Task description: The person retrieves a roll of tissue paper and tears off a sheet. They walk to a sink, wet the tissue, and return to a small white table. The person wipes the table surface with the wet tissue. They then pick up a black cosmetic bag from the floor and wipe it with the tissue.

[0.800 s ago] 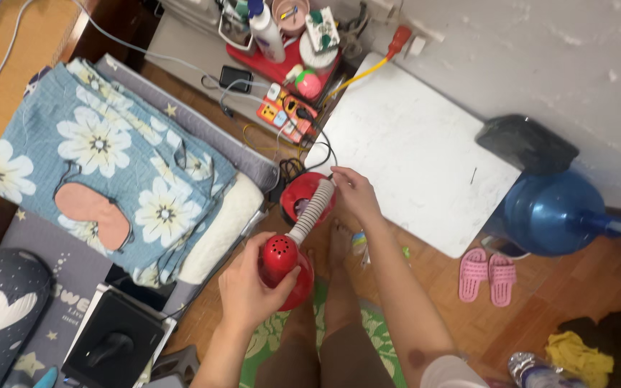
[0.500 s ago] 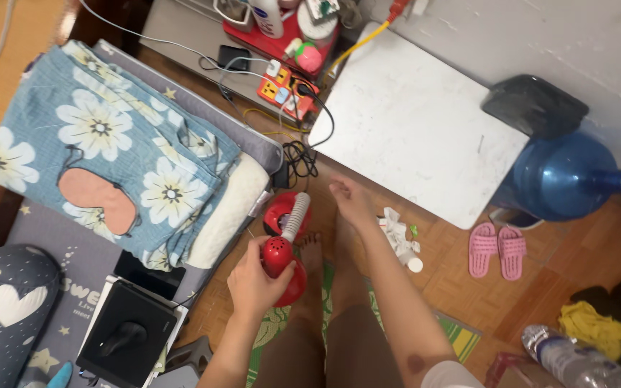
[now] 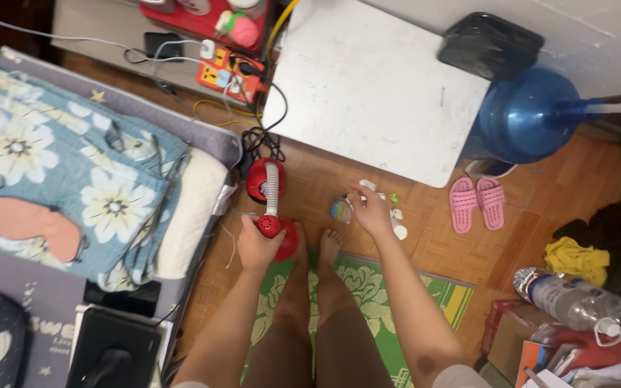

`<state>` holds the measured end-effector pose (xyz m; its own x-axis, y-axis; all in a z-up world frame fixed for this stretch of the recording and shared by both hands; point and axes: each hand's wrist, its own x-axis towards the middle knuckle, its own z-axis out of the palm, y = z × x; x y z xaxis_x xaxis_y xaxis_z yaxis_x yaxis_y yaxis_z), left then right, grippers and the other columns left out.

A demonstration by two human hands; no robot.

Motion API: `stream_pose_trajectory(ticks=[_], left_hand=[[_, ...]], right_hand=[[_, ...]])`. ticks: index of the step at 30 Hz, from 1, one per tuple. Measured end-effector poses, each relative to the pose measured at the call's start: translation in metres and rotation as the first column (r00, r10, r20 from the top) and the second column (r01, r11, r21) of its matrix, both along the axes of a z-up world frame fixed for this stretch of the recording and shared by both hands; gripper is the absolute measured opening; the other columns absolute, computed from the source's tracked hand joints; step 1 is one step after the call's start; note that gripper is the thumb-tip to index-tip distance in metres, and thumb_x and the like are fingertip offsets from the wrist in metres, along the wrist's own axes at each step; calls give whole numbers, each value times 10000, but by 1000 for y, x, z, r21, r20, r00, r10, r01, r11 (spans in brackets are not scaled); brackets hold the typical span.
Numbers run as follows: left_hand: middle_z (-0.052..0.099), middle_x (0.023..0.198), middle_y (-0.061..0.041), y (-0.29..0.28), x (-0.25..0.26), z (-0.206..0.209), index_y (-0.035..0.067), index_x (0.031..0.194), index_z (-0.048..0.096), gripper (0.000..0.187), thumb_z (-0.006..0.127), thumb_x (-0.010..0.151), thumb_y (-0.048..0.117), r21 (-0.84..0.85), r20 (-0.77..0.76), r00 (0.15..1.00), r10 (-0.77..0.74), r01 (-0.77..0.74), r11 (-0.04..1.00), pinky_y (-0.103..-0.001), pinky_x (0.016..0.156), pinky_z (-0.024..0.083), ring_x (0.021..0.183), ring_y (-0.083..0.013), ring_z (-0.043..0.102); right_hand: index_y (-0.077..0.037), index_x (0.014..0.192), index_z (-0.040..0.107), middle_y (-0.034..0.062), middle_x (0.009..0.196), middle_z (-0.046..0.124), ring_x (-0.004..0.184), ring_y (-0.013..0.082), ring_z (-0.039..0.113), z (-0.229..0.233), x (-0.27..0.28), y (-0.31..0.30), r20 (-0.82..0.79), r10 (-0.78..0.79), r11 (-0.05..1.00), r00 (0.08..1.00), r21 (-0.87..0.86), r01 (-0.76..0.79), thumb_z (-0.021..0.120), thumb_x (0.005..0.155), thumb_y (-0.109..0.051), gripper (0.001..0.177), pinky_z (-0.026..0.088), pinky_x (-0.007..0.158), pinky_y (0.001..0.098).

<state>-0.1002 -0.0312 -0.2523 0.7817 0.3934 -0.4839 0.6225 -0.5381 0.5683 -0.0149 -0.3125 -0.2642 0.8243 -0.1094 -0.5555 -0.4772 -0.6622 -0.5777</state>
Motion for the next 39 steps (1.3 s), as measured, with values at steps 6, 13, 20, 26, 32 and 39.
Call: stream_pose_trajectory(ticks=[6,13,20,26,32,39], left_hand=[[684,987,-196,-35,23,-46,77,1078,453,752,976,580,285,-19,-42,999,29,-30,999,-506,810,537,931,-415,675],[709,988,-197,-69,51,-91,70,1093,471,781,974,571,359,20,-259,965,34,-30,999,-497,848,554,929,-414,703],[719,966,-188,-115,38,-100,65,1053,507,783,991,524,380,36,-290,955,71,-63,997,-501,853,556,922,-410,705],[735,930,-160,-157,35,-61,86,1038,538,706,949,544,378,17,-200,947,251,-252,968,-493,827,558,879,-386,716],[718,881,-156,-138,65,-25,51,949,549,738,959,527,497,-67,-102,921,375,-383,921,-424,759,572,805,-320,719],[727,849,-139,-106,81,-6,42,918,559,631,934,599,436,-196,-18,936,351,-347,917,-351,710,569,774,-224,721]], right_hand=[[-129,1216,741,163,1016,763,926,273,722,-4,15,-36,83,-34,989,996,-143,45,686,949,-365,360,559,799,406],[-109,1188,743,184,1032,729,882,309,715,-37,67,-100,315,-50,961,948,-244,132,711,933,-322,334,563,793,416],[-114,1182,735,142,1125,726,910,270,713,-38,94,-114,249,-45,989,967,-128,79,689,960,-277,279,565,799,397],[-141,1282,703,117,1243,727,1110,279,688,-21,46,-26,51,340,902,939,265,-341,759,863,-313,457,538,950,398],[-154,1334,632,151,1257,682,1195,341,601,12,55,2,206,609,686,766,347,-639,934,616,-415,821,452,1010,462],[-179,1304,650,96,1068,724,1094,348,646,22,56,44,362,599,763,714,12,-646,884,584,-287,764,455,999,497]])
